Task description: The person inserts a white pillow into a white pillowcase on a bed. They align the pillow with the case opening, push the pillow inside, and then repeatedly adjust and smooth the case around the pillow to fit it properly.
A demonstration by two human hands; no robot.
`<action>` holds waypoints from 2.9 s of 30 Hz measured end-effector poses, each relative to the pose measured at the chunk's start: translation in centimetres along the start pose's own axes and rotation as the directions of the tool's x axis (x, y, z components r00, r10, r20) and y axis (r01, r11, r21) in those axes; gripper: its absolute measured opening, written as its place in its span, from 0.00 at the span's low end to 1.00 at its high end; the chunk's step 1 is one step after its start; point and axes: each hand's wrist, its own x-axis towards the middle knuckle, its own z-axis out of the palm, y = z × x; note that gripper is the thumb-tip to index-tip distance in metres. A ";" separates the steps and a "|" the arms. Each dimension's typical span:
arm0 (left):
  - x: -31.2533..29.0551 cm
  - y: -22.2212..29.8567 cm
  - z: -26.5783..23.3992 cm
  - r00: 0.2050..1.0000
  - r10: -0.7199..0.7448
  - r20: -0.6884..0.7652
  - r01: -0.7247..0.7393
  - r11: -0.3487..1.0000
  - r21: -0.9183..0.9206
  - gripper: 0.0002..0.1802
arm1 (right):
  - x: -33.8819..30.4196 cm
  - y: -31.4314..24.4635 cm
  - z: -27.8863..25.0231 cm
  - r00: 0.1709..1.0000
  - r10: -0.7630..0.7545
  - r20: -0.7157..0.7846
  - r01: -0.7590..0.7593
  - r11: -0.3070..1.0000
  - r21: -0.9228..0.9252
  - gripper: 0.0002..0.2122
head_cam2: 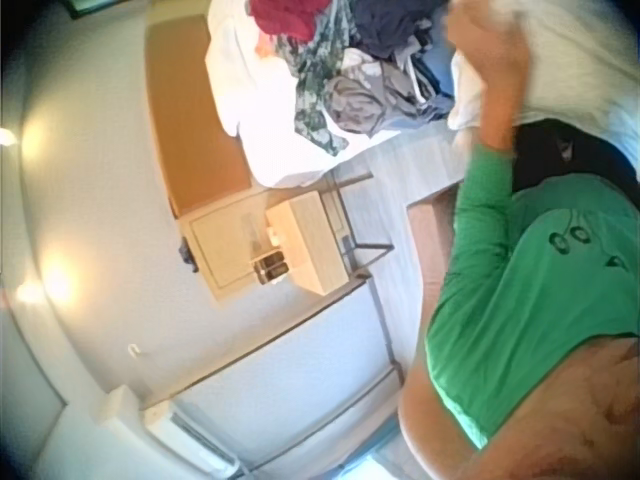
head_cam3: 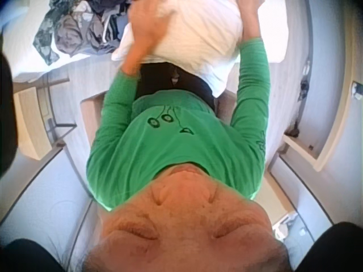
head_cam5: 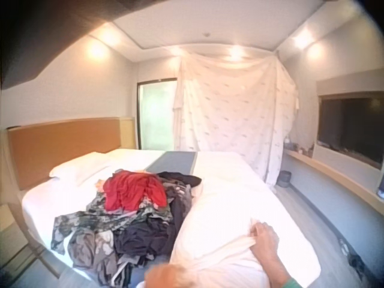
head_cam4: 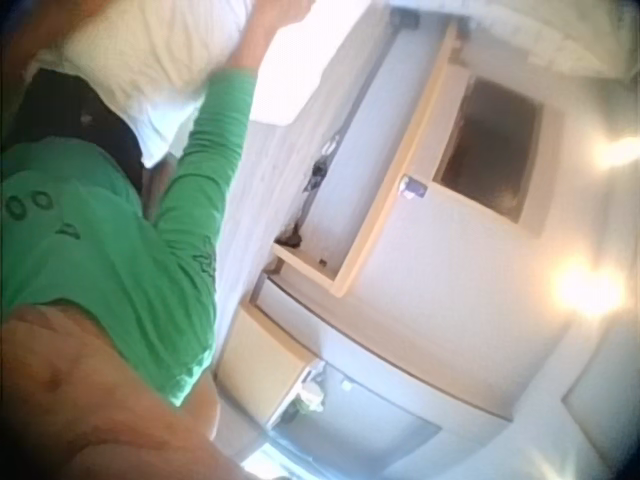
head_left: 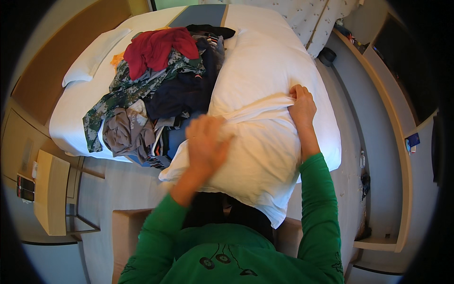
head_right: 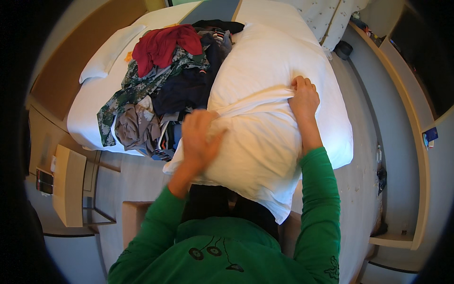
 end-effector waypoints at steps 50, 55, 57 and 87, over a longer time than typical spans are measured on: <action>1.8 -2.6 0.6 0.753 0.116 0.647 0.399 0.701 -0.591 0.30 | -17.2 -16.3 -9.5 0.654 -0.756 0.016 0.692 0.607 0.391 0.04; 1.4 0.8 1.7 0.963 0.156 0.218 -0.036 0.880 -0.473 0.24 | -17.8 -15.0 -12.1 0.670 -0.742 0.018 0.627 0.578 0.523 0.06; 2.3 1.0 1.8 0.952 0.203 0.231 -0.034 0.815 -0.579 0.22 | -18.1 -14.5 -13.0 0.668 -0.744 0.013 0.622 0.568 0.539 0.07; 9.6 -6.2 8.4 0.928 -0.240 0.286 0.272 0.959 -0.077 0.07 | -24.2 -14.3 -8.4 0.555 -0.832 -0.010 0.646 0.423 0.636 0.06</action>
